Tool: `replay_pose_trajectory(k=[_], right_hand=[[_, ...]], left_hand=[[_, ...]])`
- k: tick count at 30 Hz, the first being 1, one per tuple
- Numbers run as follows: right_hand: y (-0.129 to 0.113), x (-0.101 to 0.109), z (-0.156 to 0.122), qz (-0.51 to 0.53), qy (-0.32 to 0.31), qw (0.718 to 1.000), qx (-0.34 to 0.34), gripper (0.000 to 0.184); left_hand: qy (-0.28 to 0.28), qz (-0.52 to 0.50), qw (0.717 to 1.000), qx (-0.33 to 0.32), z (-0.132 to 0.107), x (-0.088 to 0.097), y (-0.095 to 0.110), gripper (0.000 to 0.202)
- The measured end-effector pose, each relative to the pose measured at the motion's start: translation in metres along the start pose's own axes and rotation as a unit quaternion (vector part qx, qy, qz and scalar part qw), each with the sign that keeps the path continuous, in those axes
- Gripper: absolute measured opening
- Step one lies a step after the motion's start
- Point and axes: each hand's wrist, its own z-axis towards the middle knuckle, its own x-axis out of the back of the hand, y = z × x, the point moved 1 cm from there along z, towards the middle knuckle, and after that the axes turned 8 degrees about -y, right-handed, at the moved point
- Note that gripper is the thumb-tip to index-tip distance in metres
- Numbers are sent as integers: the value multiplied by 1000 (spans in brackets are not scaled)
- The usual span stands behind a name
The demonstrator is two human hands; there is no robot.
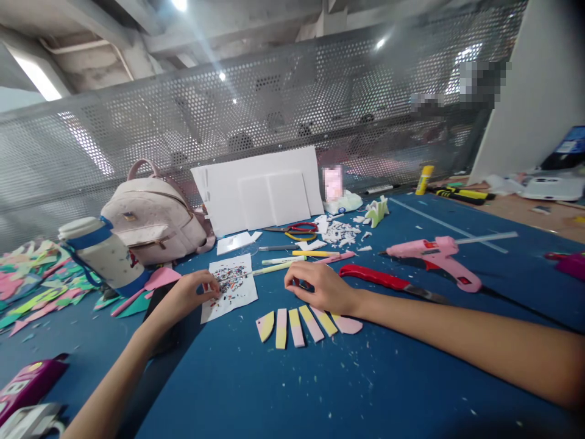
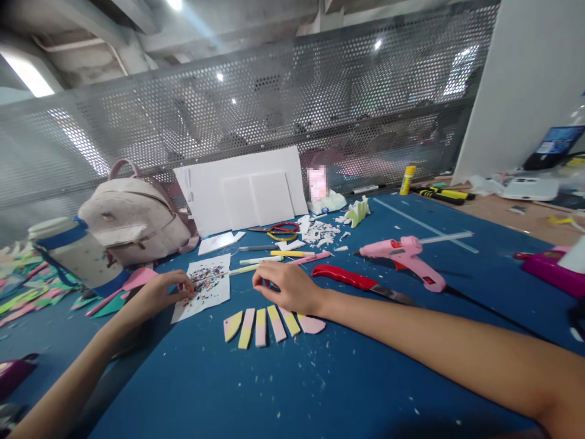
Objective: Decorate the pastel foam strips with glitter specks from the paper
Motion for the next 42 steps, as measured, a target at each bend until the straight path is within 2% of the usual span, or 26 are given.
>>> replay_pose_trajectory(k=[5,11,18,28,42], right_hand=[[0,0,0,1,-3,1000,-4,10],[-1,0,0,3,-1,1000,-1,10],[-1,0,0,4,-3,1000,-4,10],[1,-1,-1,9,-2,1000,-3,9],[1,-1,0,0,1,1000,3,10]], left_hand=[[-9,-22,1000,16,1,-1,-2,19],[-21,-35,998,38,2,2,7,20],[-8,-28,999,32,1,1,6,20],[-26,-11,999,22,-1,0,7,19],[40,-14,999,26,1,0,4,13]])
